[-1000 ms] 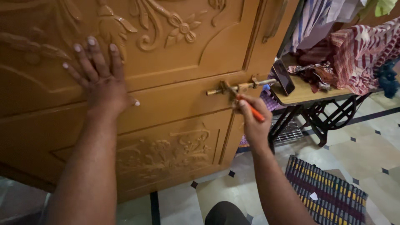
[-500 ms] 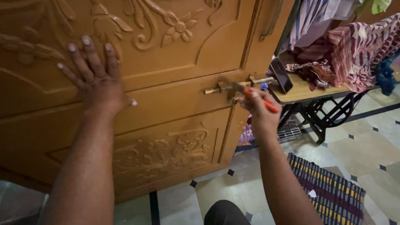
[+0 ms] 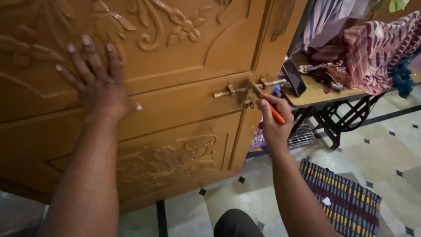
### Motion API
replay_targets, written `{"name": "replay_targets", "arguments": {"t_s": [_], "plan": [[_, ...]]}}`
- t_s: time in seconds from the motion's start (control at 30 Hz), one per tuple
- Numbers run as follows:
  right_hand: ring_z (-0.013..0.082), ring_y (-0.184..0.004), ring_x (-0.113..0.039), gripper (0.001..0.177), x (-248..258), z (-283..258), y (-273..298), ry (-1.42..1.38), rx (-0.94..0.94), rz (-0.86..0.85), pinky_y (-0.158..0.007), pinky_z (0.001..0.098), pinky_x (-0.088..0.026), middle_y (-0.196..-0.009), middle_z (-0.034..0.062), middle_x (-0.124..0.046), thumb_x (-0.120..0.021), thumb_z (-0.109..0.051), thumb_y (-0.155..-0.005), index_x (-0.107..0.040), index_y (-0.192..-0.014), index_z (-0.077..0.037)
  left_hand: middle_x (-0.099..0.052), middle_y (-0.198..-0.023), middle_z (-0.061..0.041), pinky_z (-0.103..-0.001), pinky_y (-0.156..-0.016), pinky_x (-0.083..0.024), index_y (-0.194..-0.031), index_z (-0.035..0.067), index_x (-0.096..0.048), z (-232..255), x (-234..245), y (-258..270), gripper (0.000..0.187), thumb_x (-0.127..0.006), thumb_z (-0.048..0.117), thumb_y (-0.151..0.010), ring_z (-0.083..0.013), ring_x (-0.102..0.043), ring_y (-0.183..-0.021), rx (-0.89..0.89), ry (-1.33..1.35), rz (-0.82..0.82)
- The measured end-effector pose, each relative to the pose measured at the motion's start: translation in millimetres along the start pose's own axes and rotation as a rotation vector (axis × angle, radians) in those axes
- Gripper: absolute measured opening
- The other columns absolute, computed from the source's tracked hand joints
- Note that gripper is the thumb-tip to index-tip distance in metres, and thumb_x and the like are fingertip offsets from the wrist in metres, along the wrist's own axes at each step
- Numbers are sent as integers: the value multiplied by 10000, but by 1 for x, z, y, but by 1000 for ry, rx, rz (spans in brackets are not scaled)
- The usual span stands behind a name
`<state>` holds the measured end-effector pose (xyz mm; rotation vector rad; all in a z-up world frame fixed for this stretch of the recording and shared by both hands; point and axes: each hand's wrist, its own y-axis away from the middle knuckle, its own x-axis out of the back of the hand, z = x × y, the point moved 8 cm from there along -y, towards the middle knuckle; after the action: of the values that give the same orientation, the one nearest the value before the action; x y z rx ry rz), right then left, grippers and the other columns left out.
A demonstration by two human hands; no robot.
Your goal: The person paints the surface of a yellow wooden cabinet using a small paintbrush. They apply paint to the carved floral patterns and the flat panels, moving the brush in short strokes to cover the details and the area around the latch.
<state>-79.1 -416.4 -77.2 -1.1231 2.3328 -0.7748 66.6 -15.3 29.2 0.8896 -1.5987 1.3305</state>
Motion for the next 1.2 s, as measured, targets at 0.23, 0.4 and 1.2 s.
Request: {"name": "replay_targets", "arguments": {"t_s": [0.23,0.4,1.2], "plan": [[145,-912,-742,206,-13,-3,-5,-74,-103,-39,-860,267,-610,-1034,101,-751,-677,-98,-1028,-696,-1159,59,338,-1699,-207,-762,-1160,173,-1743,168,147,1,2,-1,1583,-904,524,-613,-454,329,-1528,-3,29,19],[130,-859,-728,213,6,-18,-13,168,13,5,-776,267,-615,-988,91,-752,-679,-105,-1016,-720,-1168,39,346,-1698,-165,-744,-1211,164,-1713,233,165,-1,1,-2,1586,-904,518,-575,-414,328,-1553,43,54,-30],[218,-965,-716,226,6,-79,-25,345,417,8,-853,303,-557,-1073,136,-722,-754,2,-968,-735,-1194,5,397,-1641,-268,-735,-1084,202,-1758,87,142,-3,-12,-8,1636,-893,624,-610,-464,415,-1441,-18,-126,50]]}}
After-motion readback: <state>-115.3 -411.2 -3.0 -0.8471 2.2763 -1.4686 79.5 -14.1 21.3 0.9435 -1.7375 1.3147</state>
